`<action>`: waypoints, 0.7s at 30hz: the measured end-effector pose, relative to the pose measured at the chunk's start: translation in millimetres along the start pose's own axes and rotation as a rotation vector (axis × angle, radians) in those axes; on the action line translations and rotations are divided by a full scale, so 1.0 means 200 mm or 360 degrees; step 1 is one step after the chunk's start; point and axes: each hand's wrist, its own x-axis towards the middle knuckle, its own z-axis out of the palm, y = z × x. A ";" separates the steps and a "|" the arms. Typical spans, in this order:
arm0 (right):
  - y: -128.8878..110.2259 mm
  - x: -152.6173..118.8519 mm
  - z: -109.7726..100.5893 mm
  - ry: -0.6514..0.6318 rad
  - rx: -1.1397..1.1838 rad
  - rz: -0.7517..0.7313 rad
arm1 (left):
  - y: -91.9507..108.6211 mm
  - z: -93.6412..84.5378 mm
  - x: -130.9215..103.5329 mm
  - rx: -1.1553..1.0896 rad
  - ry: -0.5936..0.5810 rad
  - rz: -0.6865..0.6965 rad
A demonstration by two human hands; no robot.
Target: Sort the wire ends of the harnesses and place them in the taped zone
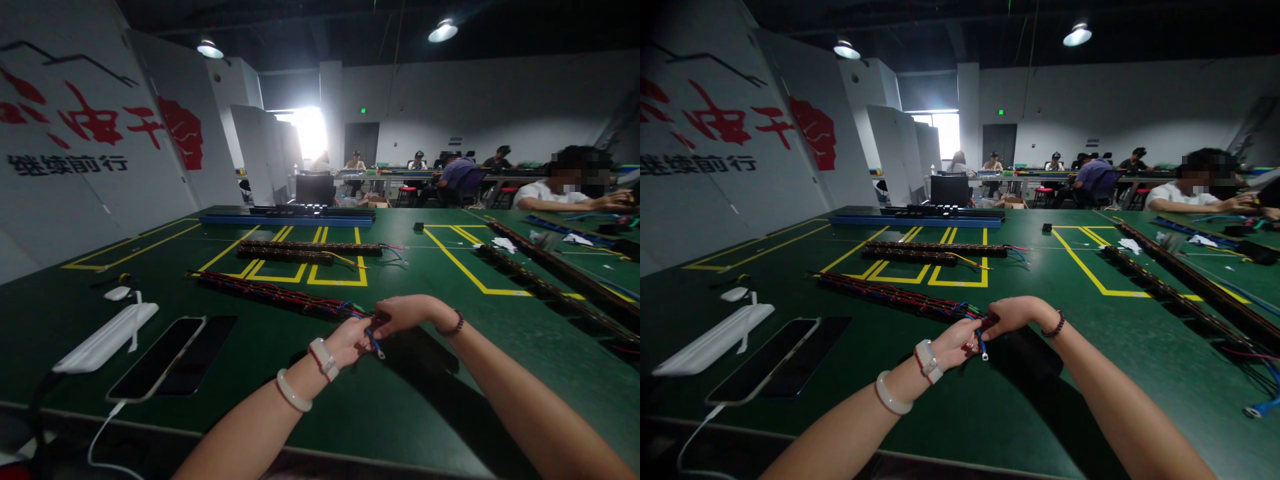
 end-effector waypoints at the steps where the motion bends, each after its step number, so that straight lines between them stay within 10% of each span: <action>1: 0.01 0.00 -0.01 -0.0033 0.0063 -0.0017 | 0.01 0.00 0.00 -0.0030 -0.0002 -0.0028; 6: 0.11 0.00 -0.04 -0.0034 0.0166 -0.0109 | 0.04 0.00 -0.03 -0.0147 -0.0015 -0.0172; 21: 0.30 0.19 0.09 0.1152 -0.1022 0.0106 | 0.06 -0.01 -0.05 -0.0261 0.0020 -0.0057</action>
